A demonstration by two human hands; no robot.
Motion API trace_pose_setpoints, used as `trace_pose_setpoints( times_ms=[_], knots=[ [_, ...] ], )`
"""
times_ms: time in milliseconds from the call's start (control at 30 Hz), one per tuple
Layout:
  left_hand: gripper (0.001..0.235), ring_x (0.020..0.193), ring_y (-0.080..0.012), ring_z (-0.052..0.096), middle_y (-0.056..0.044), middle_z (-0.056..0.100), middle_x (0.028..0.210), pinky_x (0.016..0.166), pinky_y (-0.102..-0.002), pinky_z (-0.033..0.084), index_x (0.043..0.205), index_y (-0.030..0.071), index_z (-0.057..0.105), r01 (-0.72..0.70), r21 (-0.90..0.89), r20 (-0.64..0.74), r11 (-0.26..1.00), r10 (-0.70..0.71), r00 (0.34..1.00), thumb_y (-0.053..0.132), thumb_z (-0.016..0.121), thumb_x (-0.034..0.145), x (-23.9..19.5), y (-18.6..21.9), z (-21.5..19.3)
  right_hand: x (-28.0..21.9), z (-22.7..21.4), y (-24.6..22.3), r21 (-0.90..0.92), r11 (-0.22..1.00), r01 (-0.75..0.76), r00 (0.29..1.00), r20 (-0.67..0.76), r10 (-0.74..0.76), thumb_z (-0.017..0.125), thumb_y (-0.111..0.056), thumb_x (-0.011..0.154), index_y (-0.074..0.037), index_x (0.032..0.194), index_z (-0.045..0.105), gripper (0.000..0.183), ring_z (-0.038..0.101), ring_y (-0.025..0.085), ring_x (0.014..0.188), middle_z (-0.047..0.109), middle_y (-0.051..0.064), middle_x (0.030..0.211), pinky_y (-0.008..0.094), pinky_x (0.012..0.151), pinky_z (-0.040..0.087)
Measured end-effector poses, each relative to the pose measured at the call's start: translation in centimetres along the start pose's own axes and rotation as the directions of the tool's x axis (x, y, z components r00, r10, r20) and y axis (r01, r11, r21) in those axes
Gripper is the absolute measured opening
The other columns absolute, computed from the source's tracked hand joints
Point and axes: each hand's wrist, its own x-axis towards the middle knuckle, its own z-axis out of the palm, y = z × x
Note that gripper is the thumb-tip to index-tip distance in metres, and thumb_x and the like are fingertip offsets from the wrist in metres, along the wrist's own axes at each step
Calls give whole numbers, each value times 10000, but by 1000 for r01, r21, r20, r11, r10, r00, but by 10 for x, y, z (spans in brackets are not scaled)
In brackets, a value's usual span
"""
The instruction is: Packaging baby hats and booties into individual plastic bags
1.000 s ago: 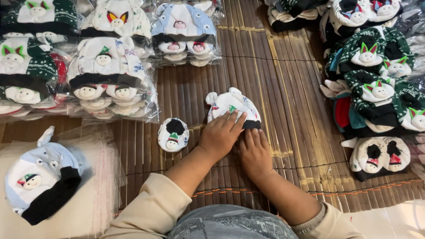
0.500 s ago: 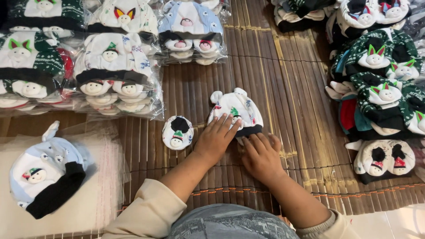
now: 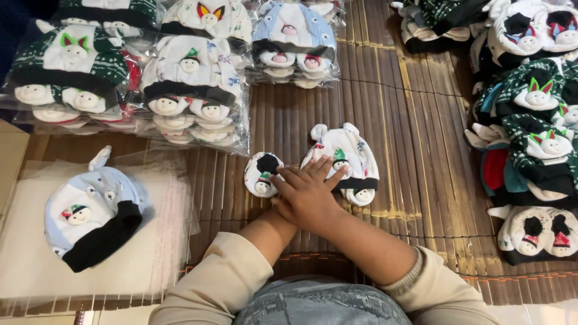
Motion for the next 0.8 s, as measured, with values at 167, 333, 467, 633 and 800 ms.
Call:
trace_pose_setpoints(
  times_ms=[167,333,467,633,800],
  knots=[
    [592,1416,-375,487,-182,545,1429,1190,-524,345,1590,264,382,-96,-173,-170,980,67,983,394,512,1027,7,-10,13,17,53,-9,-88,967,-238,756,608,241,782,-496,802,-123,1498,512,835,550,459,1335,577,278,1415,569,911,544],
    [545,1367,-361,545,-147,570,1402,1132,-532,410,1567,331,410,-86,-123,-299,989,46,953,429,439,1032,6,-10,42,-8,109,4,-269,953,-139,787,554,271,728,-377,859,-153,1434,578,635,589,395,1292,607,227,1394,490,927,544],
    [630,1372,-393,543,-203,587,1411,1148,-553,375,1579,296,406,-121,-118,-311,986,79,947,539,452,999,5,-13,68,-33,134,37,-224,805,-549,546,632,549,647,-396,907,-385,1467,526,573,616,439,1254,603,-60,1472,822,1050,282],
    [514,1442,-307,348,-172,384,1530,1200,-494,240,1491,115,367,26,-55,190,998,-15,982,326,323,1024,16,-7,-36,-9,9,39,400,505,-765,642,411,647,672,-166,868,-216,1291,735,431,694,420,1100,761,144,1180,547,959,521],
    [359,1053,-498,675,-299,702,1048,948,-579,535,1055,-41,706,54,-312,81,949,-30,996,254,578,895,24,-7,-53,-63,-24,68,786,-90,-611,345,367,864,639,-3,899,-14,1292,680,395,715,241,920,735,182,1044,413,819,621]
  ],
)
